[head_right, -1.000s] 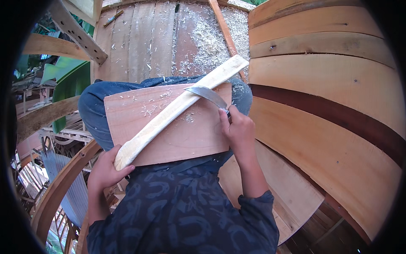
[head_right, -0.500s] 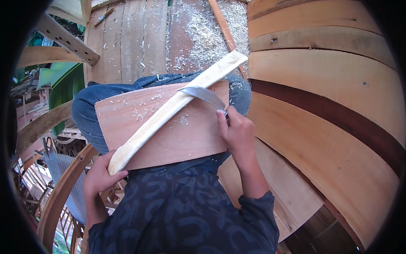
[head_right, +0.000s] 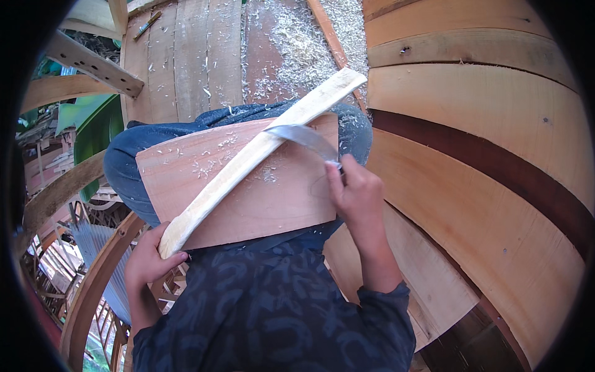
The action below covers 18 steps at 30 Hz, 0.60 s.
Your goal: The person carves a long, thin piece of wood using a curved knife, producing wood shavings. They then wipe the wooden platform with their hands to clear away the shavings.
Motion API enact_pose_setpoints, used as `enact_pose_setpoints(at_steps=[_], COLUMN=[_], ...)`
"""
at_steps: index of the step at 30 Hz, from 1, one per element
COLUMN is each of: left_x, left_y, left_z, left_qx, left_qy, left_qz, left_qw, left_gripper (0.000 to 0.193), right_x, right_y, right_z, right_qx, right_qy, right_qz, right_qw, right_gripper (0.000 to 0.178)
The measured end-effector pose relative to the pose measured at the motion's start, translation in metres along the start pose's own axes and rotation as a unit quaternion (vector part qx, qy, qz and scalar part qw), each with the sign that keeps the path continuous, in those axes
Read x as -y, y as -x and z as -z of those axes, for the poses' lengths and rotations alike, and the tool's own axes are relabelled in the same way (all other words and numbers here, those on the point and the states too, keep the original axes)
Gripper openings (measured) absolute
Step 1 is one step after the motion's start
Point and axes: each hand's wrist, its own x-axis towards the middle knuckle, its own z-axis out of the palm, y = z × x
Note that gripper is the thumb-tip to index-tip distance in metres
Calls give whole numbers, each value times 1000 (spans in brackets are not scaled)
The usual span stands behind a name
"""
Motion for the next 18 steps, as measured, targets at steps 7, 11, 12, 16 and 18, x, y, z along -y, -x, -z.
enact_pose_setpoints(at_steps=[7, 11, 12, 16, 18], left_x=[0, 7, 8, 13, 8], left_y=[2, 5, 2, 4, 2], left_z=[0, 2, 3, 3, 4], left_qx=[5, 12, 21, 42, 45], left_qy=[-3, 36, 27, 38, 56], left_qz=[5, -12, -16, 5, 19], left_qw=[1000, 999, 999, 998, 997], left_gripper=[59, 59, 59, 59, 59], right_x=[-20, -58, -57, -18, 10], right_y=[-14, -38, -36, -3, 8], right_z=[-19, 4, 9, 6, -13], right_qx=[-47, -121, -110, -28, 11], right_qy=[26, 35, 26, -25, -24], right_qz=[35, -149, -140, -36, 50], right_qw=[998, 981, 984, 999, 998], right_gripper=[31, 33, 32, 31, 29])
